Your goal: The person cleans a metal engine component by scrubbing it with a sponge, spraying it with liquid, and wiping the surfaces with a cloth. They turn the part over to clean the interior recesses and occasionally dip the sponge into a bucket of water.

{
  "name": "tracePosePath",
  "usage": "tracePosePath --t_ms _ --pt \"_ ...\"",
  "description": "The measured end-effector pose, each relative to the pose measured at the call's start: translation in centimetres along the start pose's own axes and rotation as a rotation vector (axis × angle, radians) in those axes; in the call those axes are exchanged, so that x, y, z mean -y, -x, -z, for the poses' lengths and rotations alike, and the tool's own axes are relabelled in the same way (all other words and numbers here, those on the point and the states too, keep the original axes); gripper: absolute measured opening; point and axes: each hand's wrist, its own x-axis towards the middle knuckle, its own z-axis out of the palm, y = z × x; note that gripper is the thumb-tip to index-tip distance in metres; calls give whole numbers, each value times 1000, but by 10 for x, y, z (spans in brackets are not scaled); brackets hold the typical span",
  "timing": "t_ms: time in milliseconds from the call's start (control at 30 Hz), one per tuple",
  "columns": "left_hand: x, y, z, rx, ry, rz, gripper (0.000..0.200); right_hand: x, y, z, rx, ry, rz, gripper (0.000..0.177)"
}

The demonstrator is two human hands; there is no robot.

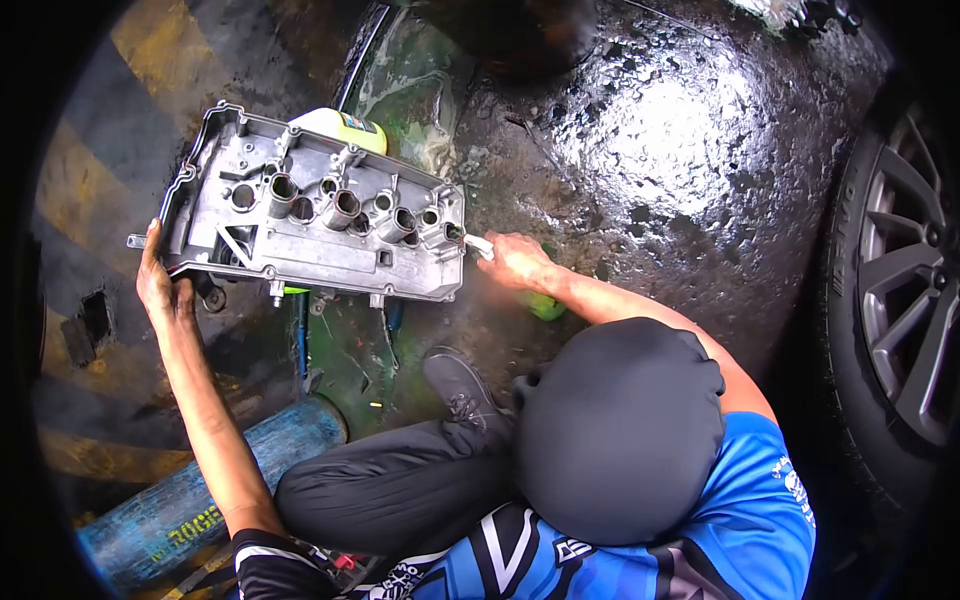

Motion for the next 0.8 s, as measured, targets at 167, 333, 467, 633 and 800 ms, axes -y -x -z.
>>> tracePosePath --t_ms 167,333,467,633,800 --pt "3 -9 6 13 18 6 30 2 0 -5 -8 50 27 40" --pt "5 -18 9 23 67 36 37 10 10 -9 -74 27 47 33" --pt "5 -20 7 14 81 76 39 9 10 -13 -102 -21 15 34" --pt "6 -25 7 12 69 62 31 5 12 -20 -139 -107 71 39" --pt "6 -26 7 45 73 81 27 8 15 -14 -107 -139 -69 37"
